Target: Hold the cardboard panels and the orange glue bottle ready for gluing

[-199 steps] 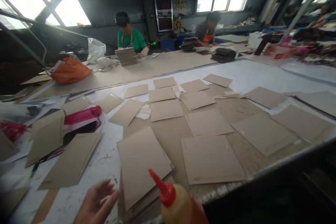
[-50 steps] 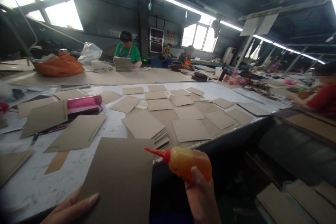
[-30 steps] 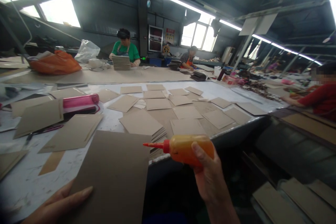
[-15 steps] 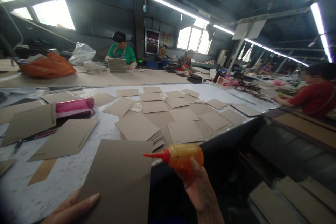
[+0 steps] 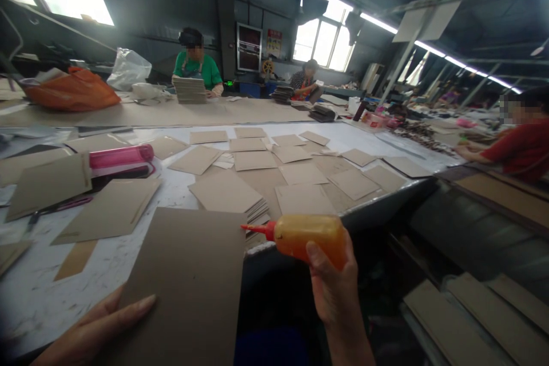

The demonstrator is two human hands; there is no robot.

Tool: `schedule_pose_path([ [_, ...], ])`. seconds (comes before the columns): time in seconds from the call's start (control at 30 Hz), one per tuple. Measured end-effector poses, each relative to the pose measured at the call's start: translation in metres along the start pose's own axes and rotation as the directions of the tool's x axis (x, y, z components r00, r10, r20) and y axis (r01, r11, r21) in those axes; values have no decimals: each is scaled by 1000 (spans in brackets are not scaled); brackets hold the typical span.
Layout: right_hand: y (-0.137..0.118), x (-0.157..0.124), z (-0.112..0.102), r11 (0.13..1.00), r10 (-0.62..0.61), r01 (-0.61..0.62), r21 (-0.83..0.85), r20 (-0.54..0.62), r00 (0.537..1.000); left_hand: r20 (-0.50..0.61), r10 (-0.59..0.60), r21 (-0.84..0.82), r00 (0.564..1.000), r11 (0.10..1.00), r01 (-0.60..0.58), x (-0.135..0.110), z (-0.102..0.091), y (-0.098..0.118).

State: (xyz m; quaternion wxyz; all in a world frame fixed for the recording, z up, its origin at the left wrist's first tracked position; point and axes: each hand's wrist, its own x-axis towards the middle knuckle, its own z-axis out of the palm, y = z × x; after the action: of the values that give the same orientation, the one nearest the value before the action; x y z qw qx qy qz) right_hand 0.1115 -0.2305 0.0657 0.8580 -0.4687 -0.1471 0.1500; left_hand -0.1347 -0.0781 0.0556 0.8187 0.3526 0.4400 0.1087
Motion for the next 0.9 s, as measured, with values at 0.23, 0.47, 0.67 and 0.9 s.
schedule_pose_path([
  [0.23, -3, 11, 4, 995, -35, 34, -95, -6, 999, 26, -6, 1, 1000, 1000, 6, 6, -3, 6],
  [0.47, -5, 14, 8, 990, -27, 28, -136, 10, 1000, 15, 0, 10, 1000, 1000, 0, 9, 2, 7],
  [0.67, -2, 12, -1, 983, 15, -13, -184, 11, 1000, 18, -6, 9, 1000, 1000, 6, 11, 5, 7],
  [0.9, -2, 10, -5, 984, 18, -14, -175, 20, 1000, 31, 5, -28, 1000, 1000, -4, 14, 6, 8],
])
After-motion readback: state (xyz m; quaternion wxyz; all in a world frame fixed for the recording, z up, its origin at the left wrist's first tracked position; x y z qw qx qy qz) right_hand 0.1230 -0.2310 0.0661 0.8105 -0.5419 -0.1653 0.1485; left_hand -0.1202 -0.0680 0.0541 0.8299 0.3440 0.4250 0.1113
